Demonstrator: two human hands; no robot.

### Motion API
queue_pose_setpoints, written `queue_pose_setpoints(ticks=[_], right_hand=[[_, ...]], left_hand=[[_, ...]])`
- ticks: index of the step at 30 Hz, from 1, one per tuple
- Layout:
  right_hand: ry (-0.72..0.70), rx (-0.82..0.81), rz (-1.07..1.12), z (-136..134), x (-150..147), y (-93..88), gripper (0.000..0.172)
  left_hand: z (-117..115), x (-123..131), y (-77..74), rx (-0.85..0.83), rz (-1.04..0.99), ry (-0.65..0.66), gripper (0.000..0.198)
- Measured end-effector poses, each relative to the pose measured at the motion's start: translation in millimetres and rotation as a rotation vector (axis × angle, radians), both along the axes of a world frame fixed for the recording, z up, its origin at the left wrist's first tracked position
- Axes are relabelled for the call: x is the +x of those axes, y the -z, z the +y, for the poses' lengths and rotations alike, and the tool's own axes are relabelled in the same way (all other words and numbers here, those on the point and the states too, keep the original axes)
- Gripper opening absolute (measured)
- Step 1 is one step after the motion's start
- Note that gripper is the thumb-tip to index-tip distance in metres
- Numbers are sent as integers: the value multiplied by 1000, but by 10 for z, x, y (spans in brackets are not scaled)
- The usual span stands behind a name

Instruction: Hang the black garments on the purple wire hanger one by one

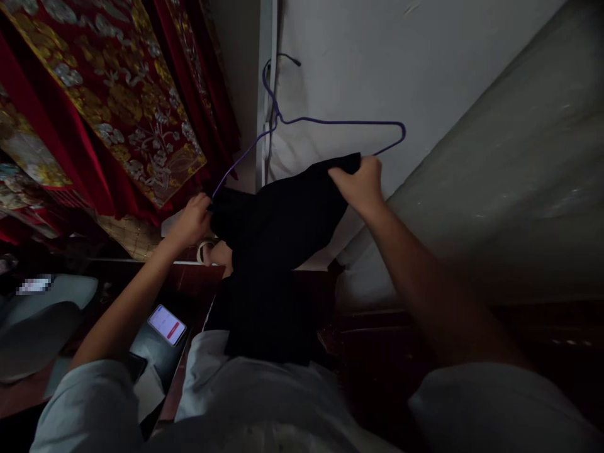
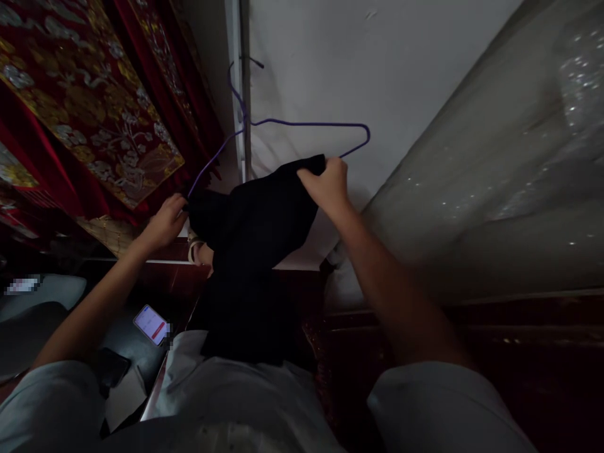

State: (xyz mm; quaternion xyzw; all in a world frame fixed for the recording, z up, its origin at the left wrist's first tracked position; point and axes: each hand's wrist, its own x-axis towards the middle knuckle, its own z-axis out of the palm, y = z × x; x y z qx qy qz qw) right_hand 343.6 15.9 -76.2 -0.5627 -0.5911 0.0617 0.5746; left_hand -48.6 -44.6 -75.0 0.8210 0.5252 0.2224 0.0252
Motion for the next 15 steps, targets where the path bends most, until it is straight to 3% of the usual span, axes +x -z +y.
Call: queue_pose_setpoints(ticks=[3,6,12,15], right_hand=[[-25,-21,8,-48,62,-71,24],[-59,-73,80,-142,-106,-11,20],[-298,4,117,-536,-671,160,6],[-194,150,96,-563,-482,70,32]], left_hand=[[142,174,-116,163,-144,50,14],[262,353,-345,263,-251,79,24],[446,587,-784,216,-111,170,52],[524,489,-894,203,-68,123,47]])
